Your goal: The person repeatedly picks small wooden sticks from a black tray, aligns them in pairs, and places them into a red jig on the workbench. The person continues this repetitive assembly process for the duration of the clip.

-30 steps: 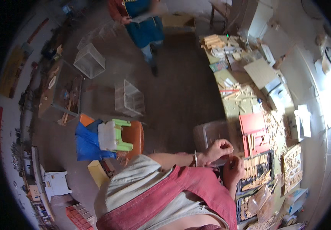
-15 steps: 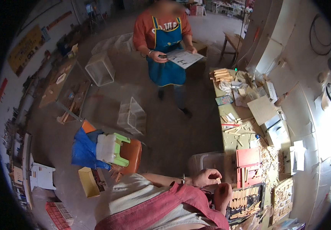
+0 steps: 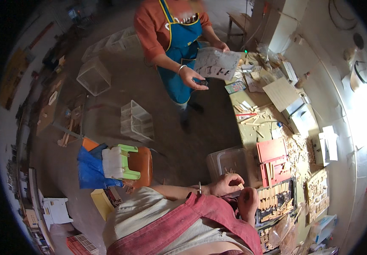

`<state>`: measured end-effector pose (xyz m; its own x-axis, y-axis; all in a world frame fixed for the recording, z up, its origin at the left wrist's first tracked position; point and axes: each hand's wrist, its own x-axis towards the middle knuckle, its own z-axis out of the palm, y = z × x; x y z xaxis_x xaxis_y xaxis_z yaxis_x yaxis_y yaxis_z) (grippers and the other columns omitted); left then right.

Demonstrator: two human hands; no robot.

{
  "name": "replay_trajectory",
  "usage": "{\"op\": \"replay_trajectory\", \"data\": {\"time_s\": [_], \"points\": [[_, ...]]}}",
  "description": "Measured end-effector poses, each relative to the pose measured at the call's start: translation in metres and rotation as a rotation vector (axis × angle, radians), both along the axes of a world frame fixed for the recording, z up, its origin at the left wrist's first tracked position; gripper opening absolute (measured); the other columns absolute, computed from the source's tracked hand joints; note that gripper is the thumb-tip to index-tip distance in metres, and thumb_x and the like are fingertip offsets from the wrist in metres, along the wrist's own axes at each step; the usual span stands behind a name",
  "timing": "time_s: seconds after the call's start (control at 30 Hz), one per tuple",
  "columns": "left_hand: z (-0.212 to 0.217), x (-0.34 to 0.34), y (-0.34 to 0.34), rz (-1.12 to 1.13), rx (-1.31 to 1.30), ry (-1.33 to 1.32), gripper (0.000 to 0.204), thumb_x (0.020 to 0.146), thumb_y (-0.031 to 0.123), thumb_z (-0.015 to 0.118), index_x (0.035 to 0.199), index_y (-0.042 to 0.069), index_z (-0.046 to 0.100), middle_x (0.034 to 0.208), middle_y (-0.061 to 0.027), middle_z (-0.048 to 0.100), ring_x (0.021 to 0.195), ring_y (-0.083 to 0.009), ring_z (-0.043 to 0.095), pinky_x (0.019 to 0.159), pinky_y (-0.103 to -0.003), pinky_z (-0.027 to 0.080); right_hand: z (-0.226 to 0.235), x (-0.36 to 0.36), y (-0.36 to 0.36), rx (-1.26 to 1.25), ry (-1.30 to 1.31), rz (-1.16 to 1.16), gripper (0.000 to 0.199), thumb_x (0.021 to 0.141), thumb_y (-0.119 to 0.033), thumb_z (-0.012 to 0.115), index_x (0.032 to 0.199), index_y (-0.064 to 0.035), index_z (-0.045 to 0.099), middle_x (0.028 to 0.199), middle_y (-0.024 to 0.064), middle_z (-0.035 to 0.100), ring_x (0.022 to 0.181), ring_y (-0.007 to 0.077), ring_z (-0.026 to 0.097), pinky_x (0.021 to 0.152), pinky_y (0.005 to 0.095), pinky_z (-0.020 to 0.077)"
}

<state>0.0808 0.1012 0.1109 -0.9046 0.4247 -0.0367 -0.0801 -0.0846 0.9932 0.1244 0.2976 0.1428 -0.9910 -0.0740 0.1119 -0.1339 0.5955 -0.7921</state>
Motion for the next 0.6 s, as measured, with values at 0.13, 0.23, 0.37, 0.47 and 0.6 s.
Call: {"op": "replay_trajectory", "data": {"time_s": [0.13, 0.23, 0.37, 0.47, 0.6], "points": [[0.002, 0.001, 0.002, -0.063, 0.043, -0.067, 0.028, 0.103, 0.016, 0.074, 0.126, 0.0, 0.067, 0.116, -0.0069, 0.072, 0.11, -0.0144, 0.066, 0.099, -0.034, 0.054, 0.006, 0.006, 0.001, -0.001, -0.014, -0.018, 0.018, 0.088, 0.006, 0.069, 0.103, -0.0046, 0.066, 0.09, 0.0124, 0.064, 0.077, 0.0294, 0.067, 0.069, 0.0384, 0.0535], [-0.005, 0.005, 0.007, -0.062, 0.093, -0.083, 0.027, 0.103, 0.016, 0.075, 0.124, 0.001, 0.068, 0.114, -0.0049, 0.072, 0.108, -0.0124, 0.066, 0.097, -0.032, 0.054, 0.007, 0.013, 0.003, 0.019, -0.012, -0.036, 0.017, 0.09, 0.004, 0.069, 0.104, -0.004, 0.067, 0.09, 0.0128, 0.065, 0.077, 0.0285, 0.067, 0.069, 0.0379, 0.0535], [-0.002, 0.011, 0.008, -0.042, 0.151, -0.154, 0.025, 0.102, 0.014, 0.076, 0.122, 0.001, 0.069, 0.109, -0.0041, 0.074, 0.103, -0.011, 0.066, 0.093, -0.032, 0.056, 0.007, 0.016, 0.004, 0.02, 0.042, 0.0, 0.013, 0.093, 0.003, 0.069, 0.104, -0.0029, 0.067, 0.088, 0.0126, 0.065, 0.074, 0.0254, 0.066, 0.068, 0.0353, 0.0532], [0.004, 0.016, 0.001, -0.038, 0.097, -0.148, 0.022, 0.103, 0.011, 0.074, 0.122, 0.001, 0.069, 0.109, -0.0044, 0.074, 0.102, -0.0108, 0.067, 0.092, -0.031, 0.056, 0.016, 0.02, -0.002, 0.029, -0.005, 0.004, 0.013, 0.093, 0.001, 0.072, 0.104, -0.0032, 0.067, 0.09, 0.0137, 0.067, 0.076, 0.0298, 0.068, 0.069, 0.0377, 0.0544], [0.01, 0.022, 0.0, -0.068, 0.132, -0.189, 0.023, 0.103, 0.009, 0.073, 0.124, 0.0, 0.067, 0.109, -0.0043, 0.074, 0.101, -0.01, 0.068, 0.09, -0.03, 0.057, 0.014, 0.027, 0.0, 0.05, 0.009, 0.011, 0.014, 0.092, 0.0, 0.073, 0.104, -0.0034, 0.067, 0.092, 0.0147, 0.068, 0.082, 0.0348, 0.071, 0.071, 0.0414, 0.056]]}}
